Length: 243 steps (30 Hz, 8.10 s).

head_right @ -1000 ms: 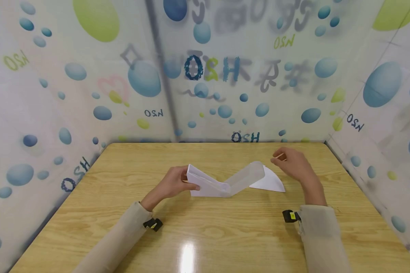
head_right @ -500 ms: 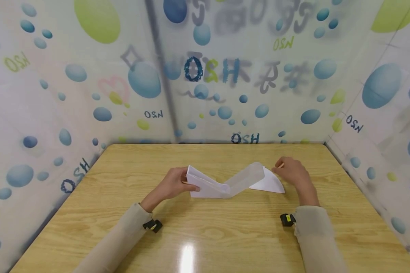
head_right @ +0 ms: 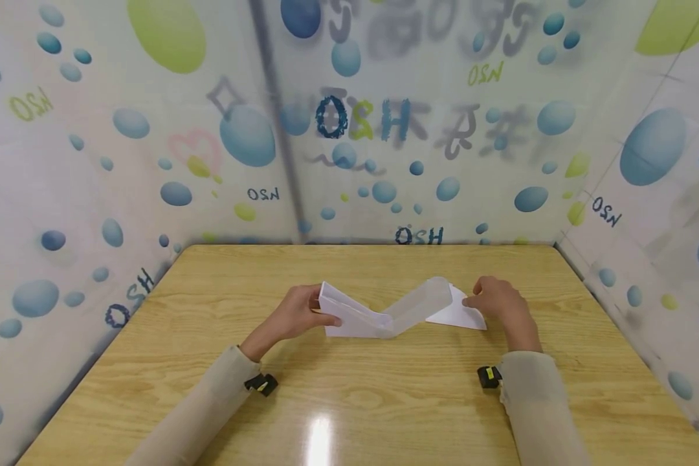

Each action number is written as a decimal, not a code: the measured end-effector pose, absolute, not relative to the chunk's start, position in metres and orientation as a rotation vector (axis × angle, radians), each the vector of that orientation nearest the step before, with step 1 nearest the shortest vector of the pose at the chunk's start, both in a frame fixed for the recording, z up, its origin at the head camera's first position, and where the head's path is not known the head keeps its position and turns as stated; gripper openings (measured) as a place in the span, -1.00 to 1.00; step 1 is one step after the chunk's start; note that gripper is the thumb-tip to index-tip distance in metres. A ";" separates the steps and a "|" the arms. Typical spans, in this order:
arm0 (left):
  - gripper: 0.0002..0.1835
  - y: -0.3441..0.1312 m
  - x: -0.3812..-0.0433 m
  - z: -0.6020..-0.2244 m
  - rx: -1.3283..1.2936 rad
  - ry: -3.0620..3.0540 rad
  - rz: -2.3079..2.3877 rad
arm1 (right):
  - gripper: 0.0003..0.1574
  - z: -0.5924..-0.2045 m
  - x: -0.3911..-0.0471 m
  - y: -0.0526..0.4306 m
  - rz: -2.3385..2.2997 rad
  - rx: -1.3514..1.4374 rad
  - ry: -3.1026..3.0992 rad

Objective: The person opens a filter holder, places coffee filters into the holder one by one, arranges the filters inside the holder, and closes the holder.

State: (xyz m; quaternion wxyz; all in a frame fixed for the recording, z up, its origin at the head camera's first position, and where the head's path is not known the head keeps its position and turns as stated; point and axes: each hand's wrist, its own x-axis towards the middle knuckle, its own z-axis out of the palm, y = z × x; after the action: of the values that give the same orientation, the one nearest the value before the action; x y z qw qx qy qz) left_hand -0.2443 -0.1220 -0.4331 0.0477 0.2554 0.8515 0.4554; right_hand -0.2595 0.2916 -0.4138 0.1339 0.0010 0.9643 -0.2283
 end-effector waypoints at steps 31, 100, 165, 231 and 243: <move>-0.63 -0.122 -0.244 -0.434 0.789 2.570 1.398 | -0.48 -0.427 -0.265 0.287 -0.689 0.072 2.728; -0.61 -0.122 -0.244 -0.432 0.791 2.575 1.386 | -0.59 -0.407 -0.255 0.291 -0.809 0.068 2.961; -0.60 -0.121 -0.245 -0.434 0.762 2.582 1.387 | -0.66 -0.350 -0.232 0.275 -0.897 -0.022 3.215; -0.60 -0.122 -0.244 -0.434 0.773 2.566 1.397 | -0.77 -0.333 -0.217 0.246 -0.965 -0.218 3.360; -0.61 -0.122 -0.245 -0.433 0.784 2.578 1.393 | -0.77 -0.333 -0.215 0.239 -1.000 -0.262 3.361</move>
State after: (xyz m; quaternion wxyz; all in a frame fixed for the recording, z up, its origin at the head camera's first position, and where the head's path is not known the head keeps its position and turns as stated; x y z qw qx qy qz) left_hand -0.2447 -0.1220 -0.4334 0.0541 0.2580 0.8487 0.4584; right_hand -0.2153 0.2393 -0.3329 -0.1861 -0.0733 0.9391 -0.2794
